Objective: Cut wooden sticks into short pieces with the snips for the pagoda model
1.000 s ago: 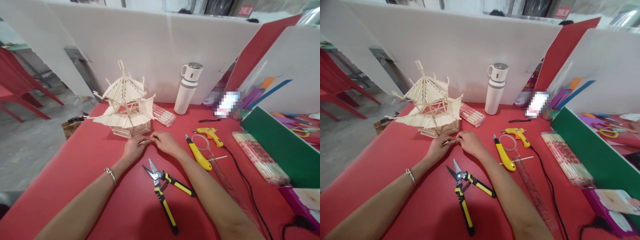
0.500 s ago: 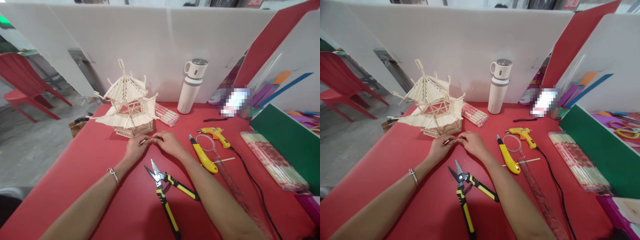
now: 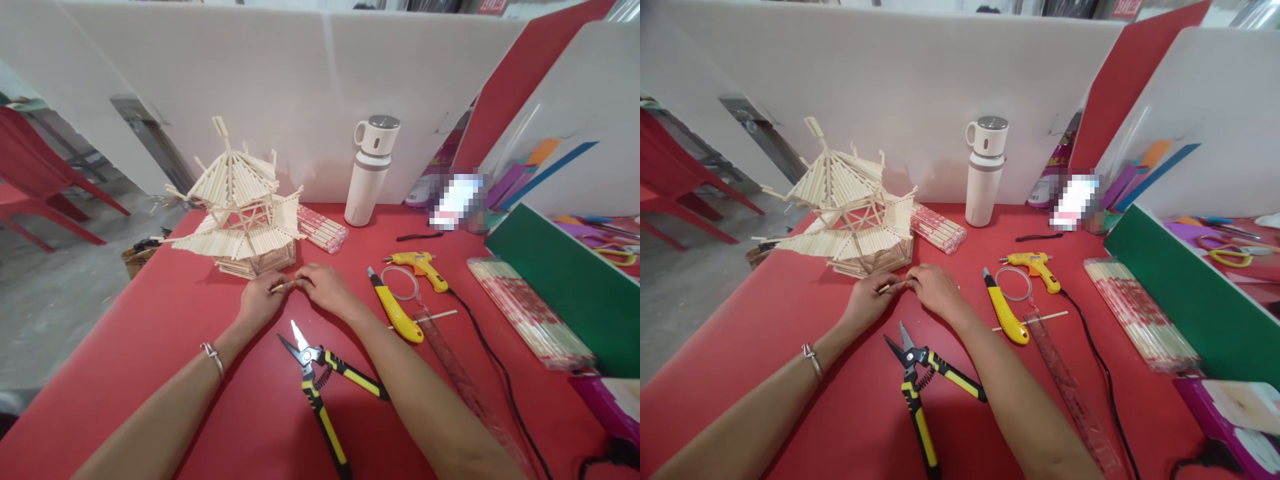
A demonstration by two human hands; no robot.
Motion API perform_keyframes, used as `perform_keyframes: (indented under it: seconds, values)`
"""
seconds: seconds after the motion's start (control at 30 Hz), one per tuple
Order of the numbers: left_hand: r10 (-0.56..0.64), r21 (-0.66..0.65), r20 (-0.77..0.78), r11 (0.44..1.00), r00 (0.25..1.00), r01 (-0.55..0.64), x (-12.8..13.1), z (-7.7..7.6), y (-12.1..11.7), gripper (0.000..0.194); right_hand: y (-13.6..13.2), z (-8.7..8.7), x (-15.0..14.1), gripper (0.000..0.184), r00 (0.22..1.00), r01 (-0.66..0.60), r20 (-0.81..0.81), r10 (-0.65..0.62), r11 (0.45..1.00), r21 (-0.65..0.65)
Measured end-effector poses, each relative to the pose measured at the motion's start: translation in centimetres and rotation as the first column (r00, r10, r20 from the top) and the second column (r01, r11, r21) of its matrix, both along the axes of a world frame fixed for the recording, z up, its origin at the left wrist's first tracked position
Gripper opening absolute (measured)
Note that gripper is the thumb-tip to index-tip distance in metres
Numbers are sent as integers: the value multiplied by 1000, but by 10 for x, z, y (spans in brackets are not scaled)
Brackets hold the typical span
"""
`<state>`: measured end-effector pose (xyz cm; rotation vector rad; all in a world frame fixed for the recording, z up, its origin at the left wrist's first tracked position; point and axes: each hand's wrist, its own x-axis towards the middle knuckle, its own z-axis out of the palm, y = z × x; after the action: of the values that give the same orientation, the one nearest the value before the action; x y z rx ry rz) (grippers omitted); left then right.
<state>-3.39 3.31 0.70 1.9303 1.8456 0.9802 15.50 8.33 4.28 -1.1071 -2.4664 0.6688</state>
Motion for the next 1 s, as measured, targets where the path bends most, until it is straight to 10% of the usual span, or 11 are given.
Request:
perform_keyframes:
  seconds: [1.0]
  values:
    - [-25, -13, -36, 1000, 999, 24, 0, -1, 0, 18, 0, -3, 0, 20, 999, -18, 50, 14, 996, 88]
